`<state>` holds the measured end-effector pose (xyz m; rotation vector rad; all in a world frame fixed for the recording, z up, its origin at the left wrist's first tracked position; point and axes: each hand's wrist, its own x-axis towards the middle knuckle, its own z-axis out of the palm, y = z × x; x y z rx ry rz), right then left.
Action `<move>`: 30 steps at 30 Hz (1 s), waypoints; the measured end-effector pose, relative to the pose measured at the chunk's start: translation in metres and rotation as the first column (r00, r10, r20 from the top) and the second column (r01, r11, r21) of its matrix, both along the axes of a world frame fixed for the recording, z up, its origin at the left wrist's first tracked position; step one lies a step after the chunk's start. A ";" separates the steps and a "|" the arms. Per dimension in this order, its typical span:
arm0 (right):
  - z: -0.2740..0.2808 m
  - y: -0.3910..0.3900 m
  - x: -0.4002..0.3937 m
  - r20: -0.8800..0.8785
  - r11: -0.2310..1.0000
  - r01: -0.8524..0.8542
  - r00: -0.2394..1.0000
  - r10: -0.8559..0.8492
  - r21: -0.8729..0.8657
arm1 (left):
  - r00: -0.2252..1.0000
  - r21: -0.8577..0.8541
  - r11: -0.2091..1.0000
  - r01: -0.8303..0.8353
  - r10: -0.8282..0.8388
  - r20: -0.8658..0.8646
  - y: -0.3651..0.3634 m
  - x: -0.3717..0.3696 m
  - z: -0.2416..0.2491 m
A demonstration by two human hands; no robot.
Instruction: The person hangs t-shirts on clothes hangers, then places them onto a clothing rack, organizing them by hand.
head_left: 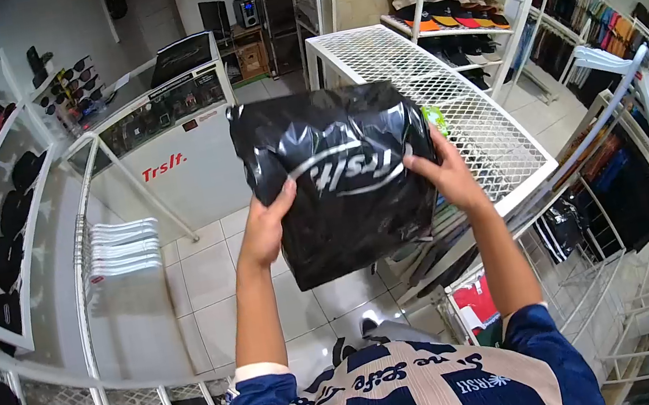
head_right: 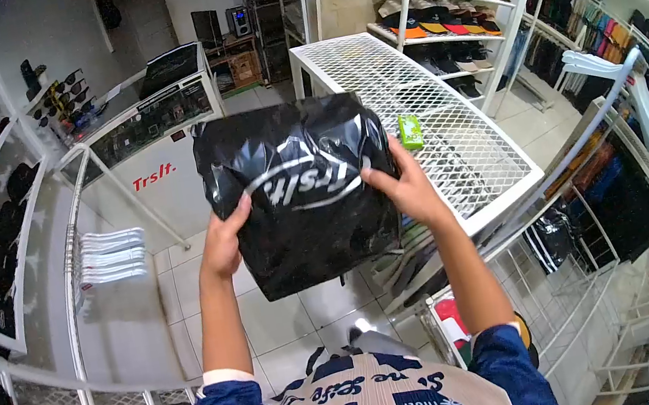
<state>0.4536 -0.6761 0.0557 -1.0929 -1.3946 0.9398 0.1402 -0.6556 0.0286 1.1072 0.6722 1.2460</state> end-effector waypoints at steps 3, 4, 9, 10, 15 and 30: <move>0.019 0.053 0.009 0.048 1.000 -0.017 0.999 0.016 0.025 | 1.000 0.028 0.999 -0.017 0.017 0.006 0.062 0.007 0.009; 0.021 0.072 0.014 0.075 0.999 -0.005 0.997 0.003 0.035 | 1.000 0.042 0.999 -0.003 0.003 0.006 0.083 0.010 0.013; 0.041 0.158 0.046 0.117 0.991 0.015 0.993 -0.031 0.134 | 0.993 0.071 0.991 0.110 -0.112 0.031 0.179 0.040 0.048; 0.034 0.185 0.065 0.143 0.988 0.084 0.984 -0.103 0.131 | 0.992 0.078 0.989 0.122 -0.124 0.021 0.201 0.049 0.052; 0.048 0.258 0.114 0.154 0.988 0.093 0.982 -0.112 0.125 | 0.986 0.014 0.987 0.162 -0.163 0.041 0.302 0.110 0.053; 0.000 0.473 0.208 0.495 0.914 0.393 0.816 -0.298 -0.098 | 0.915 -0.284 0.876 0.390 -0.335 0.225 0.524 0.215 -0.055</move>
